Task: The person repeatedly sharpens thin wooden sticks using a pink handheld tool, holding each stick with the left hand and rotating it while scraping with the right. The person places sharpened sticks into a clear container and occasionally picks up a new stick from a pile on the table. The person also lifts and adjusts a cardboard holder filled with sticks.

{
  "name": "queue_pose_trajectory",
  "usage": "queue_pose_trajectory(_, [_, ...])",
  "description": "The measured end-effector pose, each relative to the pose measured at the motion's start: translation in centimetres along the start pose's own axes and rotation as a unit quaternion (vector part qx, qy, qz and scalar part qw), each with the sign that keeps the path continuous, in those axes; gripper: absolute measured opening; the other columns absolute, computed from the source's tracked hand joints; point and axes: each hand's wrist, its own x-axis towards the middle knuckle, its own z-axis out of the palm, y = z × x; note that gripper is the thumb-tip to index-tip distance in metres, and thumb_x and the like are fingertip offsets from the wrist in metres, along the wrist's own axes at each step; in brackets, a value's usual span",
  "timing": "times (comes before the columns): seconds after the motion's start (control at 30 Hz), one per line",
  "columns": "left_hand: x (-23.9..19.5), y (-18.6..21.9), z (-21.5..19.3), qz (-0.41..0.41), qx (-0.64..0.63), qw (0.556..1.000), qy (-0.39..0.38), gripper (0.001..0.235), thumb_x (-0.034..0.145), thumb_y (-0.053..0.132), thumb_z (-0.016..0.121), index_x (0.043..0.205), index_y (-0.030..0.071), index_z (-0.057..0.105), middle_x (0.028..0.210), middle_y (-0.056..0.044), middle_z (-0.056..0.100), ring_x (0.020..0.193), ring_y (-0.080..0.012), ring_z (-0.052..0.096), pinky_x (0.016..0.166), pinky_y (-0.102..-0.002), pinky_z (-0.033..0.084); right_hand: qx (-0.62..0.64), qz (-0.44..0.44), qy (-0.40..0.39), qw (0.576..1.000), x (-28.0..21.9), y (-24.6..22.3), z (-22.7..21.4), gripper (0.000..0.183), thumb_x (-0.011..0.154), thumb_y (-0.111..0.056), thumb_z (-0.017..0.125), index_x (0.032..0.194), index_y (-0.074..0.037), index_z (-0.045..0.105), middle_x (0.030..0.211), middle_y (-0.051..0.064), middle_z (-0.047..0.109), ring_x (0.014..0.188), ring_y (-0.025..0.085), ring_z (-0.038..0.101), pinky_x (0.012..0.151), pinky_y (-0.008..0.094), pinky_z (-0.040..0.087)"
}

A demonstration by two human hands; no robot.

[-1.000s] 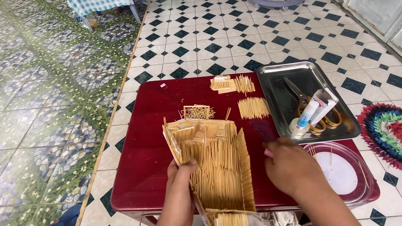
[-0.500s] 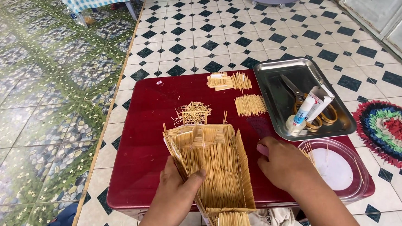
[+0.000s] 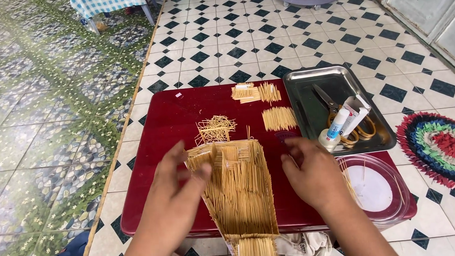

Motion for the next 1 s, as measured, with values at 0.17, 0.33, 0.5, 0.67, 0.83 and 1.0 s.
queue_pose_trajectory(0.17, [3.7, 1.6, 2.4, 0.056, -0.233, 0.971, -0.002, 0.090, 0.077, 0.069, 0.031, 0.153, 0.027, 0.054, 0.154, -0.002, 0.064, 0.141, -0.0265, 0.062, 0.119, -0.051, 0.041, 0.369, -0.009, 0.029, 0.929, -1.0, -2.9, 1.3, 0.058, 0.092, -0.020, 0.049, 0.150, -0.014, 0.053, 0.144, 0.009, 0.065, 0.131, 0.020, 0.063, 0.097, 0.037, 0.054])
queue_pose_trajectory(0.33, [5.2, -0.5, 6.6, 0.198, -0.328, 0.924, -0.014, 0.094, 0.087, 0.076, 0.027, 0.158, 0.016, 0.041, 0.164, -0.014, 0.050, 0.155, -0.0289, 0.043, 0.125, -0.051, 0.027, 0.407, -0.096, -0.011, 0.909, -1.7, -3.9, 1.8, 0.072, 0.094, -0.045, 0.040, 0.157, -0.010, 0.043, 0.165, 0.014, 0.049, 0.154, 0.027, 0.044, 0.123, 0.045, 0.035])
queue_pose_trajectory(0.5, [4.8, -2.0, 6.9, 0.255, -0.261, 0.930, -0.036, 0.094, 0.093, 0.076, 0.024, 0.163, 0.013, 0.030, 0.171, -0.013, 0.039, 0.160, -0.0276, 0.032, 0.125, -0.051, 0.021, 0.524, -0.127, -0.075, 0.839, -2.1, -2.9, 3.7, 0.087, 0.095, -0.054, 0.045, 0.164, -0.007, 0.022, 0.176, 0.017, 0.021, 0.164, 0.031, 0.018, 0.129, 0.046, 0.015])
queue_pose_trajectory(0.67, [5.2, -2.5, 6.9, 0.218, -0.264, 0.937, -0.065, 0.098, 0.089, 0.078, 0.021, 0.165, 0.017, 0.025, 0.174, -0.010, 0.031, 0.162, -0.0269, 0.024, 0.125, -0.052, 0.018, 0.492, -0.121, -0.095, 0.857, -1.9, -3.6, 3.6, 0.101, 0.089, -0.070, 0.046, 0.166, -0.009, 0.017, 0.178, 0.014, 0.015, 0.165, 0.028, 0.012, 0.128, 0.048, 0.011])
queue_pose_trajectory(0.83, [4.7, -2.2, 6.7, 0.199, -0.240, 0.945, -0.096, 0.103, 0.088, 0.080, 0.022, 0.166, 0.012, 0.020, 0.177, -0.012, 0.022, 0.163, -0.0277, 0.016, 0.126, -0.049, 0.016, 0.384, -0.119, -0.096, 0.911, -2.4, -4.2, 3.0, 0.105, 0.086, -0.077, 0.041, 0.166, -0.012, 0.019, 0.178, 0.011, 0.016, 0.165, 0.026, 0.013, 0.127, 0.050, 0.010])
queue_pose_trajectory(1.0, [3.9, -0.9, 5.6, 0.166, -0.121, 0.965, -0.161, 0.130, 0.066, 0.097, 0.012, 0.169, 0.017, 0.005, 0.181, -0.005, 0.002, 0.165, -0.0249, -0.002, 0.124, -0.053, -0.001, 0.284, -0.233, -0.101, 0.925, -2.5, -4.0, 3.0, 0.083, 0.089, -0.016, 0.043, 0.165, -0.004, 0.011, 0.177, 0.020, 0.009, 0.165, 0.031, 0.011, 0.130, 0.046, 0.012])
